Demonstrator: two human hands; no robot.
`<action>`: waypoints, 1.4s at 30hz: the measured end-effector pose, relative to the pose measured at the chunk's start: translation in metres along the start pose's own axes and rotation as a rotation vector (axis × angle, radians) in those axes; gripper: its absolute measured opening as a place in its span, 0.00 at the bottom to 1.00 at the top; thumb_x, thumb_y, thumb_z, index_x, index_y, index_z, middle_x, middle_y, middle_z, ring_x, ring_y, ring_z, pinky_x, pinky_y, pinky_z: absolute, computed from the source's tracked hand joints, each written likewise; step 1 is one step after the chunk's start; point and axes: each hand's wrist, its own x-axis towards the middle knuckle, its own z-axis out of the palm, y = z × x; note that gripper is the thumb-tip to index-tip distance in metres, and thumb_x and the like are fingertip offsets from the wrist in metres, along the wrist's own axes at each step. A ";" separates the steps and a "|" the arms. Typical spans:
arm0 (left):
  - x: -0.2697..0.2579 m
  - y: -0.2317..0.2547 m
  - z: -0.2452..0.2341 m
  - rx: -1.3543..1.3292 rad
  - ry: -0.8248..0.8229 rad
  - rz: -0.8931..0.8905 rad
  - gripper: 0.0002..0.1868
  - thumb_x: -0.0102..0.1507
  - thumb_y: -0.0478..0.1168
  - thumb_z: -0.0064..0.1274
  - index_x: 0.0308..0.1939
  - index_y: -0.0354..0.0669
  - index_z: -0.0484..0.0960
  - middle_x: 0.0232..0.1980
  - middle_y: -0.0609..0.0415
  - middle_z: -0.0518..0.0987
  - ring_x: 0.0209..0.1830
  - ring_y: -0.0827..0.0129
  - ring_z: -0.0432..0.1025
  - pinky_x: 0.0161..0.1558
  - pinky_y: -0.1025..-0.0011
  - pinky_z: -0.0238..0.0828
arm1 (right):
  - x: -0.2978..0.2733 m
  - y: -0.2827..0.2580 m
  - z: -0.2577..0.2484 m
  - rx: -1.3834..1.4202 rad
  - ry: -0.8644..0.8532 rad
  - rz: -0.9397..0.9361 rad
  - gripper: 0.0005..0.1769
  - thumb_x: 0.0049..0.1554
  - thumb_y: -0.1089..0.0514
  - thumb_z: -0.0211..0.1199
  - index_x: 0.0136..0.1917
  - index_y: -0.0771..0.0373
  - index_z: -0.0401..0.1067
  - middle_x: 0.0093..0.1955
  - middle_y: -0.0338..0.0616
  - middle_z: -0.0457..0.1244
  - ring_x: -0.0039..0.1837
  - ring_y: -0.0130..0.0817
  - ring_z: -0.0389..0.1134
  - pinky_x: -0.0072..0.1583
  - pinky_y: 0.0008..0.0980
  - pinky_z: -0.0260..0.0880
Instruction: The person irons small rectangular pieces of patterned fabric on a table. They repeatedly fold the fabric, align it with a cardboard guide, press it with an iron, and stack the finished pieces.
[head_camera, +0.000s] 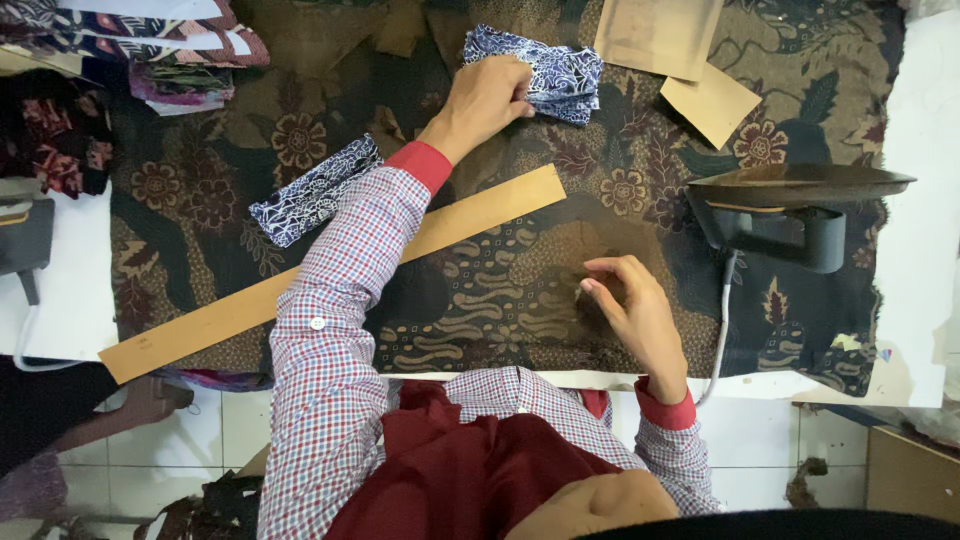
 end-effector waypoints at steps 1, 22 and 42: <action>0.000 0.001 -0.003 0.002 -0.013 -0.007 0.15 0.55 0.43 0.69 0.30 0.39 0.78 0.33 0.48 0.79 0.37 0.50 0.76 0.38 0.55 0.71 | 0.000 -0.001 0.000 0.004 -0.002 0.012 0.14 0.58 0.57 0.67 0.56 0.64 0.75 0.51 0.48 0.67 0.53 0.43 0.71 0.55 0.35 0.68; -0.003 0.001 0.001 0.097 0.055 0.043 0.06 0.60 0.35 0.60 0.35 0.37 0.80 0.38 0.46 0.80 0.43 0.51 0.77 0.43 0.58 0.74 | -0.008 0.007 0.002 0.191 0.006 0.174 0.13 0.60 0.58 0.66 0.58 0.64 0.74 0.51 0.44 0.69 0.52 0.32 0.73 0.54 0.29 0.71; -0.163 0.132 -0.014 0.052 -0.082 0.066 0.18 0.60 0.40 0.64 0.53 0.46 0.80 0.47 0.54 0.76 0.49 0.57 0.73 0.51 0.60 0.71 | -0.002 0.041 0.026 0.293 0.068 0.220 0.36 0.58 0.65 0.68 0.75 0.64 0.55 0.46 0.40 0.62 0.47 0.23 0.65 0.48 0.24 0.69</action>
